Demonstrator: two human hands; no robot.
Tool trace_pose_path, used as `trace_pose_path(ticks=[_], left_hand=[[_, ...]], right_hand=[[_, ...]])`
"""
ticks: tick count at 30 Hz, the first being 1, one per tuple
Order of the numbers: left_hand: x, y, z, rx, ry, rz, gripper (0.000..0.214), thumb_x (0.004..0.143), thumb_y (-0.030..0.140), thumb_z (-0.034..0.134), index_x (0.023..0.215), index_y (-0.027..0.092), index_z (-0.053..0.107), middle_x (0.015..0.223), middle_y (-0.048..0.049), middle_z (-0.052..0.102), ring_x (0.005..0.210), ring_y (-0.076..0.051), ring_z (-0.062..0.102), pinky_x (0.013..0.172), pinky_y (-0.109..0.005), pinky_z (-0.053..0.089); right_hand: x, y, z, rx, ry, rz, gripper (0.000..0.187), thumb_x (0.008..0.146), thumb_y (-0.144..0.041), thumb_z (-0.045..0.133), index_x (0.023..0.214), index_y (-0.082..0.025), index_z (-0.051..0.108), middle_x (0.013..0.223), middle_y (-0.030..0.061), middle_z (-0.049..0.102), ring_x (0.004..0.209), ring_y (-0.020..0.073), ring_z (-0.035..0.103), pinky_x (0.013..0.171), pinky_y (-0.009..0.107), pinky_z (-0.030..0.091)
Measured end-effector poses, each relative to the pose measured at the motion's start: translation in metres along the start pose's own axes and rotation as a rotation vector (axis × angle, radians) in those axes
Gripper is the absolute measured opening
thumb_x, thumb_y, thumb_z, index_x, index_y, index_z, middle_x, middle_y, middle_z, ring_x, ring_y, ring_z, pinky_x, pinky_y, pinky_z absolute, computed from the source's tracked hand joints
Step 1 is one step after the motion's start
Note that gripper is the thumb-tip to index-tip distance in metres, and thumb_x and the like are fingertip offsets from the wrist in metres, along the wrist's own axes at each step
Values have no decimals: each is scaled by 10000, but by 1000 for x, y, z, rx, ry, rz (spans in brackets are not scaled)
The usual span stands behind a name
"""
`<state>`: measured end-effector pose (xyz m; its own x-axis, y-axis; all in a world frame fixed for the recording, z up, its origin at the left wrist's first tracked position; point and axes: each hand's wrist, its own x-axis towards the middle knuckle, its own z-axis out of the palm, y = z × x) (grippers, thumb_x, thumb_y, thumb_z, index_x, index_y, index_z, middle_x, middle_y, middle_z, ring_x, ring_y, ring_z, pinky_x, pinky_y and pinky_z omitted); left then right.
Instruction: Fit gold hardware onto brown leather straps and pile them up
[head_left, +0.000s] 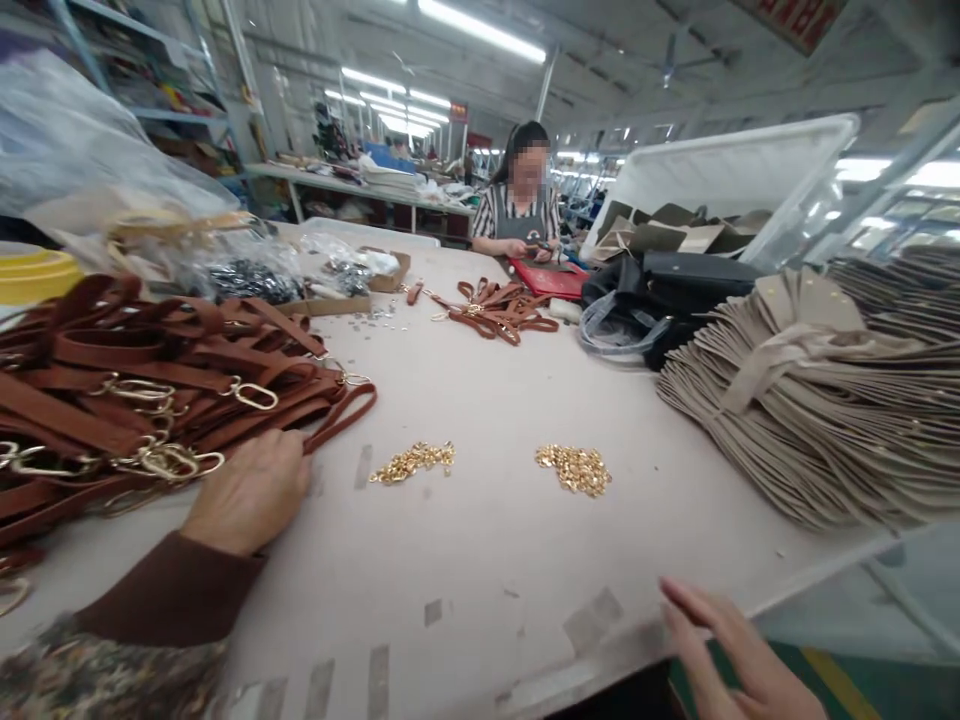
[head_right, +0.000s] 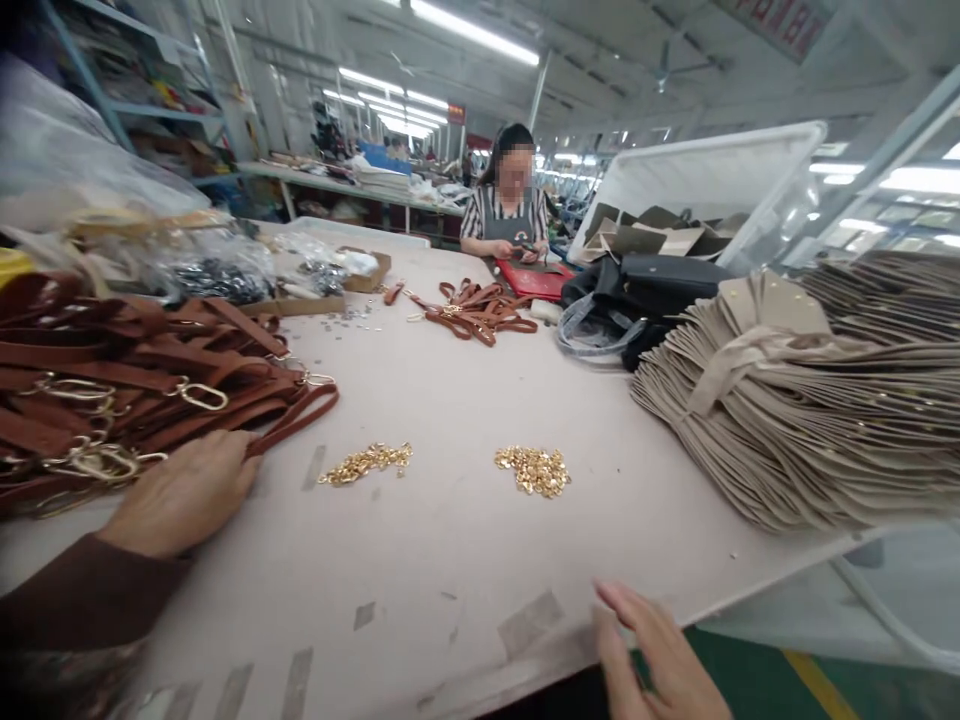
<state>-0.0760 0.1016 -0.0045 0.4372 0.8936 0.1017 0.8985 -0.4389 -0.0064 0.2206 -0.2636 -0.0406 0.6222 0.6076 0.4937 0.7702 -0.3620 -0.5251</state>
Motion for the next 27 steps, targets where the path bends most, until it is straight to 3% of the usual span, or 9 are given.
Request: trace_pose_path(ticks=[2,3,7,11,14,17,20,24,27], left_hand=[[2,-5,3,-74,21,12,276,910,217,300,828,144,553,874,-146,612,873,-332,601,808,-414,411],[2,-8,3,-124,38,3,272,907,223,306,823,148,554,884,-144,609,869,-333,599,797,-412,414],[-1,-11,-6,-486,86,-78,203,899,313,398,912,183,553,888,-74,631,836,-263,611,728,-324,424],[-11,2,-13,-1180,-133,-193,263,842,430,538,950,191,522,740,-2,634,538,-135,527,500,-220,364],[-19,17,-15,-1545,-330,-227,309,815,410,604,978,161,520,894,-56,673,628,-121,582,499,-193,388],[-27,31,-15,-1705,-466,-223,325,801,358,640,1019,142,535,952,-79,678,741,-137,638,596,-216,467],[-36,44,-13,-1796,-567,-217,355,759,319,679,1037,139,551,943,-77,680,792,-161,661,695,-267,512],[-46,65,-9,-1854,-686,-235,385,739,281,686,1072,154,539,1036,-97,683,881,-184,673,778,-303,512],[-53,79,-7,-1863,-718,-221,353,735,280,685,1037,159,549,1034,-85,680,901,-183,666,767,-290,499]], right_hand=[[25,-47,36,63,-189,-360,301,852,-281,582,1144,-257,653,1048,52,710,946,230,661,834,357,545],[37,-70,55,66,-252,-452,307,884,-212,531,1175,-240,625,1054,61,700,964,219,645,841,358,539],[76,-135,120,-22,-341,-577,271,906,-102,473,1117,-192,618,935,66,689,867,193,625,760,326,523],[95,-153,159,-197,-396,-645,144,878,-104,573,937,-204,659,826,43,663,794,191,594,716,291,471],[99,-154,172,-214,-416,-680,140,863,-75,579,824,-192,644,772,46,635,733,189,567,666,283,437],[101,-152,172,-224,-414,-666,163,878,-78,546,767,-175,614,735,55,606,691,188,547,632,284,418],[100,-149,161,-61,-461,-562,160,925,-136,499,815,-183,605,769,29,614,727,160,567,664,256,436],[88,-149,141,572,-588,-80,246,960,-345,466,830,-181,595,729,-10,603,664,116,569,610,215,457],[74,-152,133,880,-599,208,296,893,-444,559,812,-163,603,694,-8,616,594,109,576,570,218,478]])
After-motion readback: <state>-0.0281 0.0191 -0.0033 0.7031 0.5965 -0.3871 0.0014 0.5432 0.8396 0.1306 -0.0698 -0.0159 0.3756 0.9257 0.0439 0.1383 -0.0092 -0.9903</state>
